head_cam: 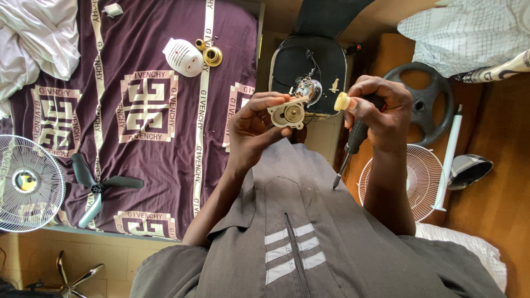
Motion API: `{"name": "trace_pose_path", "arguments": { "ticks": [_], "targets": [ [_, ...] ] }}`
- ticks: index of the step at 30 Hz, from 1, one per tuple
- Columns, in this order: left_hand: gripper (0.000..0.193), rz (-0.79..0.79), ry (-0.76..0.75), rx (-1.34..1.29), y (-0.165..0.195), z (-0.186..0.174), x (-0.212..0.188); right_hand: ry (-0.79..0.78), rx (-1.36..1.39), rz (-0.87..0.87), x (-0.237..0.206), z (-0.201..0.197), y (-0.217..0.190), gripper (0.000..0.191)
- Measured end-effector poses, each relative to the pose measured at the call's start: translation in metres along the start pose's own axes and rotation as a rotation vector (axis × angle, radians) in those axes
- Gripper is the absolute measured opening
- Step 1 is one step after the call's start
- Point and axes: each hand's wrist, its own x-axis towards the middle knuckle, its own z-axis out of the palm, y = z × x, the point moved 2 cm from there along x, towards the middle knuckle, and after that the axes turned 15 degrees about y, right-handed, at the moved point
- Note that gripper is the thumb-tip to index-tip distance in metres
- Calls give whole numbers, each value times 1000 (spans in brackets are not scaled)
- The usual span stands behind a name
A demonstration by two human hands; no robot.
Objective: The person disassembles an electric fan motor while seated, using a screwdriver to unscrew parts. They separate the motor from its plastic housing, manipulate the gearbox components by hand, and fit parts back together while holding the assembly on their lap.
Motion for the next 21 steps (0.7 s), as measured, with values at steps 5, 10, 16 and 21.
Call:
{"name": "trace_pose_path", "arguments": {
  "ticks": [5, 10, 16, 21],
  "targets": [
    [51, -81, 97, -97, -6, -13, 2, -10, -2, 2, 0, 1, -2, 8],
    [55, -131, 131, -228, -4, -20, 10, 4, -3, -1, -2, 3, 0, 9],
    [57, -157, 135, -338, 22, -30, 33, 11, -32, -7, -2, 11, -2, 14],
    [60, -133, 66, -421, 41, -36, 54, 39, -17, -13, -1, 18, -4, 15]
  ]
}}
